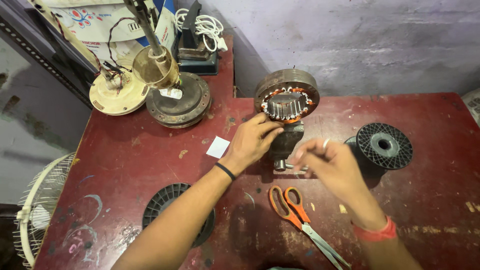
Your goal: The person winds copper wire around the slots of a motor stator held in a bench vise. They repeatedly pull wire from a spool, thread it through the slots, and use orange-handled shears to trim the wire. The stator is rotated as needed to access different slots.
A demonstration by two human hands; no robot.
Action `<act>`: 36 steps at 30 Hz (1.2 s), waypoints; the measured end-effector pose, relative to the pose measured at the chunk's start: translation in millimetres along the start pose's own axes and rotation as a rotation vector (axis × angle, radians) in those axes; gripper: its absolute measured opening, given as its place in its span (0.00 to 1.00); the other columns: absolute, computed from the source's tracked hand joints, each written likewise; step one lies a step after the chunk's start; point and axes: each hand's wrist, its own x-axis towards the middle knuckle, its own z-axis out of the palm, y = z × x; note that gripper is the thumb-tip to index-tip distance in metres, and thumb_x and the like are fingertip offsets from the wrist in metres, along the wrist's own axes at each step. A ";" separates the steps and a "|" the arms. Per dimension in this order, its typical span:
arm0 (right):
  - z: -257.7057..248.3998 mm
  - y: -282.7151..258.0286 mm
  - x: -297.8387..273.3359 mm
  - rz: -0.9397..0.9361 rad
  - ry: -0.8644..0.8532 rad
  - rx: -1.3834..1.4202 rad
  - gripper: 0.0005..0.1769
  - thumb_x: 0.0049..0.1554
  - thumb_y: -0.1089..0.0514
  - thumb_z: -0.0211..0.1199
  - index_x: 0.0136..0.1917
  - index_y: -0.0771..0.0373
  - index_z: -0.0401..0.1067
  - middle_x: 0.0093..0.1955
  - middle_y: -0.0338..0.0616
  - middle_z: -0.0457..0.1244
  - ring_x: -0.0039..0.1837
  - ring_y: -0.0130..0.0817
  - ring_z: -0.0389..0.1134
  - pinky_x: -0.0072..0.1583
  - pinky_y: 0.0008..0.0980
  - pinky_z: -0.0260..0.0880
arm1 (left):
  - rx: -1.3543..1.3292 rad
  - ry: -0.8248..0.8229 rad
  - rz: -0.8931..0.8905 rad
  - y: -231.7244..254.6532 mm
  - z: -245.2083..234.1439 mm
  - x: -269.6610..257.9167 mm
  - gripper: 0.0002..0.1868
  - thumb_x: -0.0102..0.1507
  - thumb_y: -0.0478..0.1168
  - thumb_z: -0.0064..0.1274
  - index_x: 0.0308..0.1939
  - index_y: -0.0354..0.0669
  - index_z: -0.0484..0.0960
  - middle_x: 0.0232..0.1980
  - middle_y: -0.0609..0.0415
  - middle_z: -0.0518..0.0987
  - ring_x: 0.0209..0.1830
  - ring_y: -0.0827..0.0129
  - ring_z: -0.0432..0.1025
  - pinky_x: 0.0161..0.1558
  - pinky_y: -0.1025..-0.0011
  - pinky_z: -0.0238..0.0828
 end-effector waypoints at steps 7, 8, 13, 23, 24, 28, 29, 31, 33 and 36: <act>17.7 -16.2 32.6 -0.308 0.353 -0.022 0.08 0.61 0.66 0.63 0.53 0.70 0.69 0.42 0.47 0.71 0.38 0.26 0.72 0.35 0.21 0.66 | 0.014 0.142 -0.224 2.2 8.2 -2.3 0.09 0.63 0.42 0.60 0.41 0.39 0.86 0.38 0.48 0.79 0.33 0.55 0.76 0.36 0.62 0.72; 22.4 -15.2 35.5 -0.343 0.366 -0.002 0.09 0.61 0.66 0.63 0.53 0.70 0.67 0.42 0.47 0.71 0.38 0.26 0.72 0.34 0.21 0.65 | 0.032 0.152 -0.243 1.5 8.3 -2.6 0.09 0.62 0.42 0.60 0.40 0.39 0.86 0.36 0.47 0.79 0.32 0.55 0.76 0.36 0.61 0.72; 36.9 -7.8 46.5 -0.477 0.378 -0.178 0.07 0.62 0.66 0.65 0.54 0.71 0.74 0.45 0.47 0.71 0.39 0.24 0.71 0.38 0.21 0.69 | 0.146 0.214 -0.230 -3.1 8.8 -2.3 0.11 0.61 0.43 0.62 0.36 0.37 0.86 0.34 0.44 0.80 0.33 0.52 0.76 0.36 0.60 0.71; 51.9 1.4 62.9 -0.478 0.400 -0.141 0.08 0.61 0.66 0.68 0.52 0.72 0.74 0.43 0.44 0.71 0.39 0.19 0.69 0.38 0.21 0.71 | -0.015 0.252 -0.401 0.1 11.0 2.3 0.10 0.60 0.42 0.62 0.36 0.36 0.87 0.28 0.46 0.82 0.24 0.61 0.76 0.31 0.65 0.71; 51.4 2.4 63.2 -0.468 0.378 -0.079 0.08 0.61 0.66 0.68 0.51 0.72 0.74 0.43 0.43 0.71 0.38 0.19 0.68 0.38 0.21 0.70 | -0.030 0.249 -0.430 0.5 11.0 2.9 0.10 0.60 0.42 0.62 0.36 0.36 0.87 0.27 0.46 0.82 0.23 0.63 0.76 0.30 0.66 0.71; 44.0 3.7 57.9 -0.453 0.194 -0.007 0.11 0.59 0.67 0.68 0.54 0.73 0.75 0.44 0.42 0.71 0.39 0.19 0.68 0.39 0.20 0.68 | -0.078 0.249 -0.440 0.3 9.5 4.1 0.10 0.60 0.41 0.62 0.35 0.36 0.87 0.27 0.47 0.83 0.23 0.67 0.77 0.30 0.68 0.71; 41.9 2.9 54.9 -0.442 0.175 -0.013 0.12 0.58 0.67 0.68 0.55 0.72 0.75 0.44 0.42 0.71 0.38 0.19 0.68 0.39 0.20 0.68 | -0.081 0.248 -0.454 0.3 9.1 4.6 0.10 0.60 0.41 0.62 0.35 0.35 0.87 0.26 0.48 0.82 0.23 0.68 0.77 0.29 0.68 0.71; 41.3 0.1 52.9 -0.428 0.196 -0.052 0.11 0.58 0.67 0.69 0.55 0.72 0.77 0.42 0.42 0.71 0.37 0.20 0.67 0.38 0.20 0.66 | -0.103 0.239 -0.490 0.1 7.6 5.3 0.11 0.60 0.42 0.62 0.35 0.35 0.87 0.24 0.48 0.82 0.21 0.70 0.76 0.28 0.69 0.71; 41.0 -3.1 50.6 -0.420 0.277 -0.122 0.09 0.59 0.66 0.69 0.53 0.71 0.79 0.38 0.42 0.70 0.35 0.21 0.67 0.36 0.21 0.63 | -0.145 0.220 -0.531 1.0 8.6 5.3 0.12 0.60 0.43 0.62 0.35 0.35 0.87 0.22 0.49 0.81 0.19 0.71 0.74 0.26 0.70 0.69; 42.4 -9.0 53.8 -0.428 0.409 -0.373 0.07 0.58 0.64 0.69 0.50 0.69 0.79 0.37 0.43 0.71 0.34 0.21 0.71 0.36 0.22 0.69 | -0.113 0.237 -0.546 2.1 9.8 6.6 0.12 0.60 0.43 0.62 0.35 0.35 0.88 0.22 0.51 0.81 0.18 0.74 0.74 0.26 0.71 0.69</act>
